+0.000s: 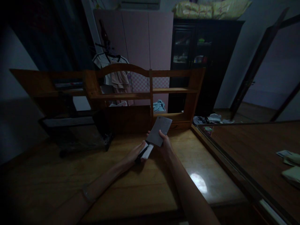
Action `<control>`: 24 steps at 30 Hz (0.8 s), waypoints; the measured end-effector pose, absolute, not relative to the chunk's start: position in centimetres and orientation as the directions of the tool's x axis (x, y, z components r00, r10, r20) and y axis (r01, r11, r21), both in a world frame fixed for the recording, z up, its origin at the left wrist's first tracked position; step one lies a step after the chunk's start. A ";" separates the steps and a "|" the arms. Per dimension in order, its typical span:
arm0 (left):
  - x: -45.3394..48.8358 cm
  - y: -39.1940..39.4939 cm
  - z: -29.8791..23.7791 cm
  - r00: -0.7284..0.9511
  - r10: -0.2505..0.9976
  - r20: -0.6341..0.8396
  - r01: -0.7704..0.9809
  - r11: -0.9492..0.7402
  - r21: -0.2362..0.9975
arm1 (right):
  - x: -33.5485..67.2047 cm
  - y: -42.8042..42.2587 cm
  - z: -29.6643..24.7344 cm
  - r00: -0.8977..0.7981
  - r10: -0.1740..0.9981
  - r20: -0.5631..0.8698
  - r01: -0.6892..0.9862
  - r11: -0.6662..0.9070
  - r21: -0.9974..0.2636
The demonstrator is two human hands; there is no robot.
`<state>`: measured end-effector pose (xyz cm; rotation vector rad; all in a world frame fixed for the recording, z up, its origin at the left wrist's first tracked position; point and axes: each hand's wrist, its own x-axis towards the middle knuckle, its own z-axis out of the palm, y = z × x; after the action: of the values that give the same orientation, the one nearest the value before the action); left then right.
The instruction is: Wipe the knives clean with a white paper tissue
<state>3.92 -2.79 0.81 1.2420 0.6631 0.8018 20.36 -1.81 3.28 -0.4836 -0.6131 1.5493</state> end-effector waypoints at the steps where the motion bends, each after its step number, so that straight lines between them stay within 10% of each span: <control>1: 4.0 -2.8 0.8 0.566 0.825 0.006 -0.163 0.104 0.981 | 20.4 -1.9 3.4 -0.067 0.996 0.058 -0.769 -0.014 -0.640; 24: 3.5 -1.9 0.1 0.331 0.931 -0.152 -0.188 0.223 0.957 | 23.5 0.4 1.4 -0.018 0.998 0.058 -0.908 0.008 -0.419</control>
<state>3.52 -1.89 0.14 1.0444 0.9033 0.9389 23.48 0.38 1.39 -0.2919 -0.3872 1.5486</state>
